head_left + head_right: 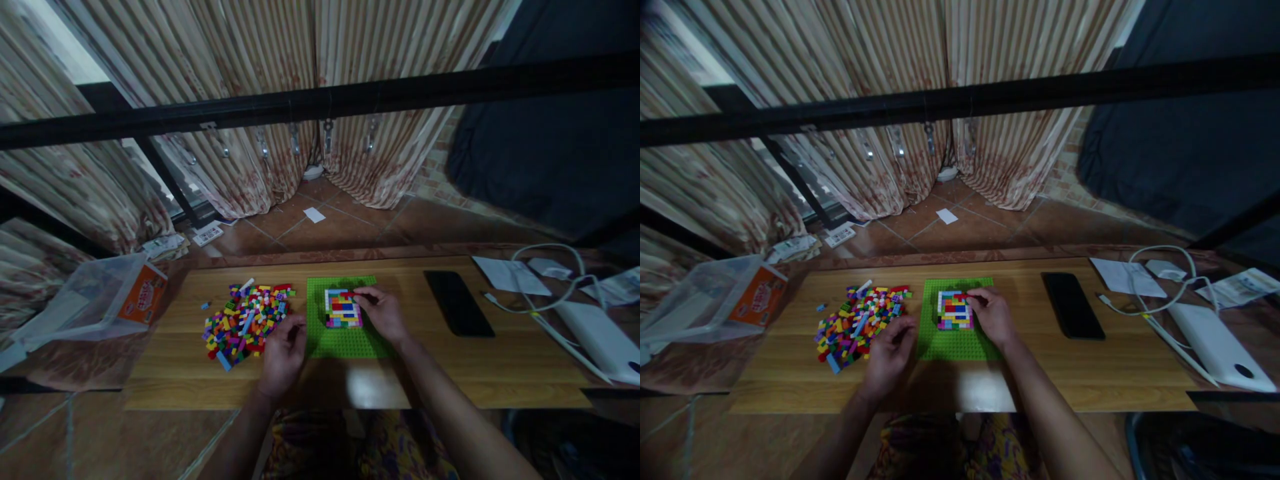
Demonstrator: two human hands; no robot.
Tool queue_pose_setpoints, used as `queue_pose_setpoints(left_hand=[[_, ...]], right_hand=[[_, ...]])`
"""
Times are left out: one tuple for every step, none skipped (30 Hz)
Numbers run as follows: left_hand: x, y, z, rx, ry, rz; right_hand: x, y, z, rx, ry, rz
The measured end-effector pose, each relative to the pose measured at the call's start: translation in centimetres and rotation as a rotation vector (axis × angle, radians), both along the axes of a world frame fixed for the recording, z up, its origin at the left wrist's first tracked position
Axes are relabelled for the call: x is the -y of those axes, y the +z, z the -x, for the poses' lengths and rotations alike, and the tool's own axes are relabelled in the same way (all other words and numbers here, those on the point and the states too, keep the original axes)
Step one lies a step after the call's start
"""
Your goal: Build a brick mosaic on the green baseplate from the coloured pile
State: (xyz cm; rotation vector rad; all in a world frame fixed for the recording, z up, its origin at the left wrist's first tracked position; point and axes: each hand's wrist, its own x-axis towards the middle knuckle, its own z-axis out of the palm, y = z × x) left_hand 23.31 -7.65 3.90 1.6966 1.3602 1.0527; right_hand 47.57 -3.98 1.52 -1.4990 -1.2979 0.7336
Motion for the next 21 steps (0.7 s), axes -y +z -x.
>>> queue_pose_setpoints(left_hand=[[-0.4, 0.1, -0.3, -0.002, -0.003, 0.017], [-0.8, 0.1, -0.6, -0.006, -0.001, 0.031], [-1.2, 0.1, -1.0, -0.012, 0.005, 0.043], [-1.5, 0.1, -1.3, -0.018, 0.014, 0.052], [-1.8, 0.0, -1.7, -0.022, 0.02, 0.062], [-2.1, -0.1, -2.1, -0.022, 0.024, 0.075], [-2.3, -0.2, -2.5, -0.02, 0.024, 0.09], [-2.6, -0.2, -2.9, -0.013, 0.021, 0.106], [-2.8, -0.3, -3.2, -0.002, 0.015, 0.121], [-3.0, -0.3, -3.6, 0.011, 0.01, 0.135], [-3.2, -0.3, -3.9, 0.024, 0.008, 0.145], [-3.4, -0.4, -4.2, 0.035, 0.006, 0.153], [-3.6, -0.4, -4.4, 0.046, 0.002, 0.157], [-3.7, -0.4, -4.5, 0.056, -0.004, 0.16], [-3.8, -0.5, -4.7, 0.067, -0.011, 0.163], [-3.9, -0.6, -4.8, 0.077, -0.019, 0.165], [-4.0, -0.6, -4.8, 0.088, -0.028, 0.167], [-4.1, -0.8, -4.8, 0.1, -0.034, 0.169], [-4.1, -0.9, -4.8, 0.109, -0.037, 0.173], [-4.1, -1.0, -4.8, 0.116, -0.039, 0.176], [-4.2, -1.2, -4.8, 0.121, -0.039, 0.179]], right_hand=[[0.3, 0.4, 0.3, 0.054, -0.004, -0.015], [0.7, 0.7, 0.6, 0.106, -0.001, -0.03], [1.0, 1.1, 1.1, 0.156, 0.004, -0.043], [1.4, 1.5, 1.6, 0.204, 0.011, -0.054], [1.6, 1.8, 2.2, 0.251, 0.012, -0.064], [1.9, 2.0, 2.9, 0.296, 0.004, -0.073], [2.1, 2.1, 3.5, 0.338, -0.015, -0.079], [2.2, 2.2, 4.2, 0.378, -0.047, -0.085], [2.3, 2.2, 4.8, 0.417, -0.085, -0.091], [2.3, 2.1, 5.3, 0.454, -0.123, -0.095], [2.4, 2.1, 5.7, 0.487, -0.158, -0.098], [2.4, 2.1, 6.1, 0.516, -0.187, -0.099], [2.5, 2.1, 6.4, 0.54, -0.208, -0.1], [2.6, 2.0, 6.6, 0.558, -0.218, -0.1], [2.7, 2.0, 6.8, 0.571, -0.22, -0.099], [2.8, 2.0, 7.0, 0.58, -0.216, -0.098], [2.9, 1.9, 7.1, 0.586, -0.205, -0.099], [3.0, 1.9, 7.3, 0.588, -0.19, -0.102], [3.2, 1.8, 7.4, 0.586, -0.176, -0.107], [3.3, 1.7, 7.5, 0.58, -0.163, -0.113], [3.4, 1.7, 7.5, 0.574, -0.151, -0.119]])
